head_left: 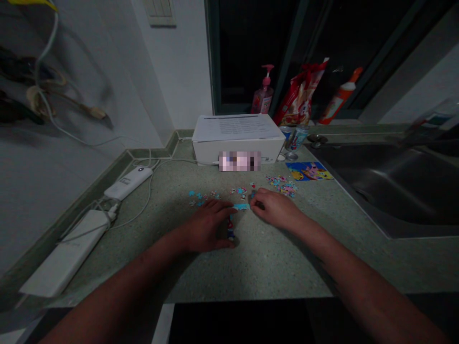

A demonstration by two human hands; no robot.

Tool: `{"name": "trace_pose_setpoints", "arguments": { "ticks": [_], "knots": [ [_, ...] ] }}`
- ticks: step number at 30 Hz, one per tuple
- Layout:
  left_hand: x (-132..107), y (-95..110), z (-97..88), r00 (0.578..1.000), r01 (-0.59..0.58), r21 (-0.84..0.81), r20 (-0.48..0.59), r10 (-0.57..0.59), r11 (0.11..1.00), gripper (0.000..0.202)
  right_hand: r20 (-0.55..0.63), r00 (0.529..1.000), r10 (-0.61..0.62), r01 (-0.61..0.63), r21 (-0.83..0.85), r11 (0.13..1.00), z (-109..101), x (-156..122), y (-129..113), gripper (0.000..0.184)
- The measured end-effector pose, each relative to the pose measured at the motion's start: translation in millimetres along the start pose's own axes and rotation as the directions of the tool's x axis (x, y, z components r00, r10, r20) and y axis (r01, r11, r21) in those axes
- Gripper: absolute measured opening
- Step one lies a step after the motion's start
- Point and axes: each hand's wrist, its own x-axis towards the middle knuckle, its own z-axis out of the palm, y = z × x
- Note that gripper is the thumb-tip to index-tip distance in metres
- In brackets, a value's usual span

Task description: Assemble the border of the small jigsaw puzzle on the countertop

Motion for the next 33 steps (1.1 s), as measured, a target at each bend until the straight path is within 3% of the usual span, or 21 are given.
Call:
{"name": "trace_pose_setpoints", "arguments": {
  "ticks": [27,30,33],
  "knots": [
    [0.9,4.6,0.4,0.999,0.041,0.035,-0.002,-0.041,0.999,0.077,0.03,0.999,0.018,-0.018,0.007,1.0,0.0,1.2,-0.4,0.011],
    [1.0,0.3,-4.6,0.988,0.148,0.059,-0.056,-0.144,0.987,0.06,0.016,0.999,0.05,-0.05,-0.002,0.999,-3.7,1.0,1.7,0.012],
    [1.5,-10.4,-12.6,0.944,0.318,0.112,-0.129,-0.304,0.941,0.03,0.027,0.995,0.099,-0.098,-0.04,0.994,-7.6,1.8,5.0,0.014]
  ]
}}
